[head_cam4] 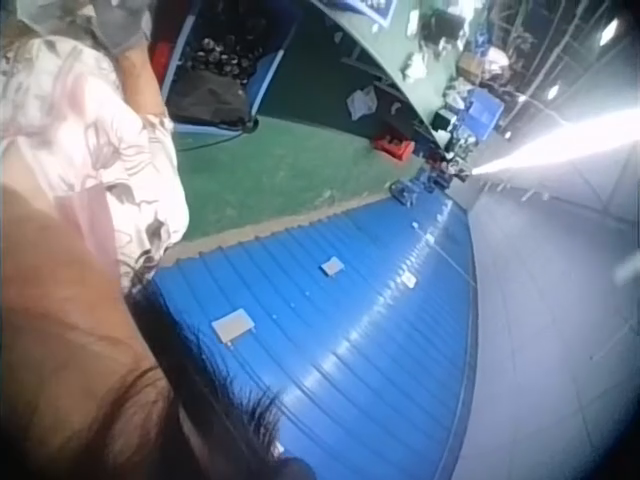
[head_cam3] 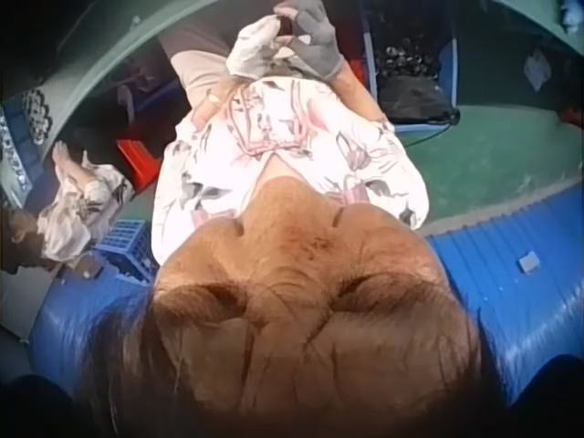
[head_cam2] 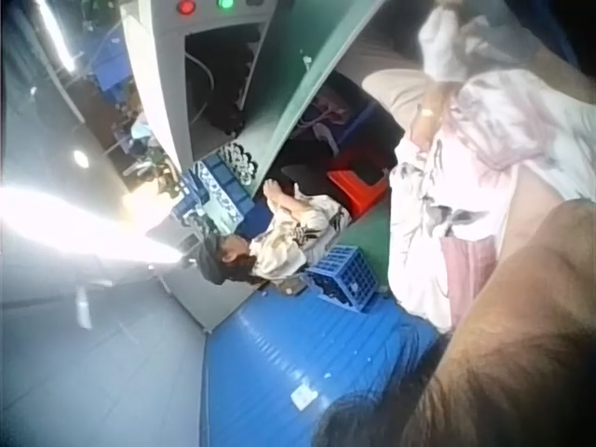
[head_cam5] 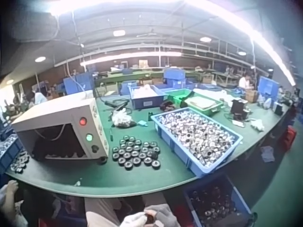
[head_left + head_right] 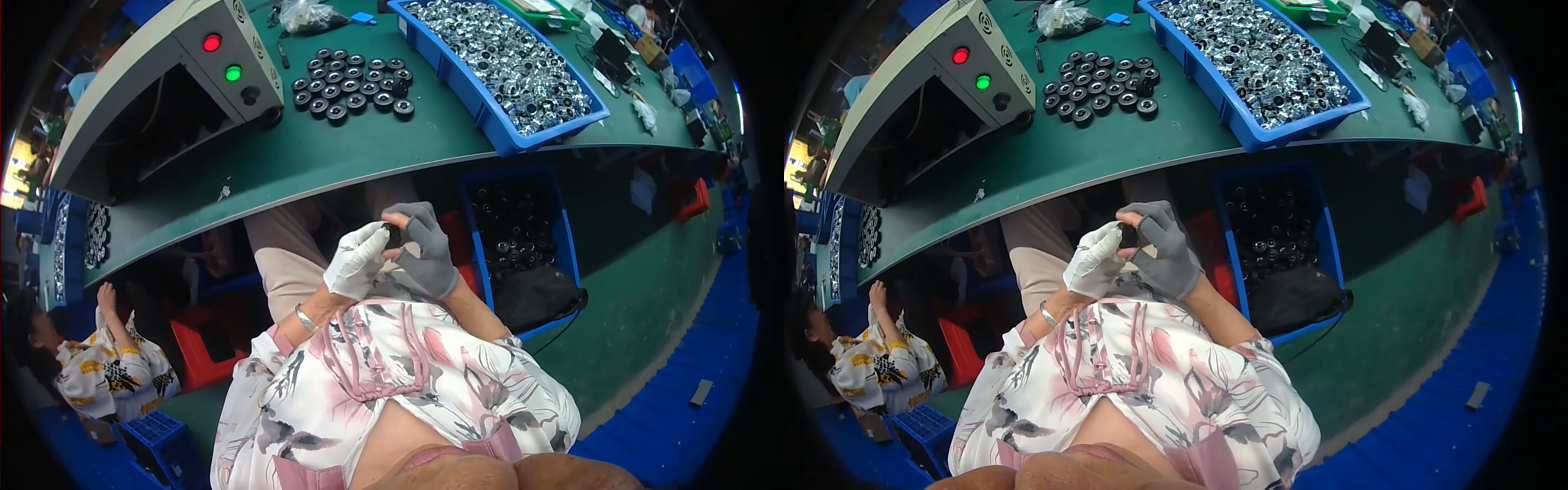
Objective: Assembling bearing components into small black plastic wheels at a factory workstation.
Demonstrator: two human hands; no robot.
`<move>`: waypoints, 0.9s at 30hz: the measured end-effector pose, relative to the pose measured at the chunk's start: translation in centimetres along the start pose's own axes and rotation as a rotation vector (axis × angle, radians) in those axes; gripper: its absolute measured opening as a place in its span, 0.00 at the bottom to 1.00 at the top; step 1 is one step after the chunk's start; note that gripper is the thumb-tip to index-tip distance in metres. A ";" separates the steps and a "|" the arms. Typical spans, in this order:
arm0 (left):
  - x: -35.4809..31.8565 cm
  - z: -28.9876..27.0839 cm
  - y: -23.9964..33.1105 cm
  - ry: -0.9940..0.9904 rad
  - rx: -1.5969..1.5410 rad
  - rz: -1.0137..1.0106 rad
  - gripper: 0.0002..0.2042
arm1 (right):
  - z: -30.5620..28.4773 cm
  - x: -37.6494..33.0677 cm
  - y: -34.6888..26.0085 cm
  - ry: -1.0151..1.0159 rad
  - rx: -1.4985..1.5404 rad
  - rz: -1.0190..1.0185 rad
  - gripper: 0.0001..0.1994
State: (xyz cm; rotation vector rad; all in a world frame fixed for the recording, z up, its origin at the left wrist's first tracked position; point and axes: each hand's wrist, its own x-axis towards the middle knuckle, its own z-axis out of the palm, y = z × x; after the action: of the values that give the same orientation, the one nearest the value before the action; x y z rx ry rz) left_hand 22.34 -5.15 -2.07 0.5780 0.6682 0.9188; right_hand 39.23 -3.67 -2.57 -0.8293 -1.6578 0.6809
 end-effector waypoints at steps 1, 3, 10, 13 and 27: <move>0.4 -0.8 -0.4 -0.021 0.031 0.014 0.14 | -0.2 0.1 0.2 -0.035 -0.052 -0.021 0.20; 0.7 -1.8 -1.5 -0.037 0.059 0.027 0.15 | -0.4 0.3 0.8 -0.075 -0.101 -0.039 0.20; 0.4 -0.2 -0.3 0.033 0.018 0.020 0.16 | -0.2 1.1 1.1 -0.116 -0.056 -0.050 0.21; 0.6 -1.2 -0.4 -0.017 0.097 0.069 0.18 | -0.2 1.3 0.8 -0.135 0.028 0.026 0.20; 0.6 -1.5 -0.3 0.025 0.075 0.003 0.19 | 0.4 1.3 1.2 -0.116 -0.049 -0.036 0.21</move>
State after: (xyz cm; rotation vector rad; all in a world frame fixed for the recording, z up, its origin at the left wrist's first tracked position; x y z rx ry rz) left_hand 21.62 -4.53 -3.44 0.6353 0.7264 0.9082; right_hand 38.89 -1.98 -2.86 -0.8053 -1.7959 0.6764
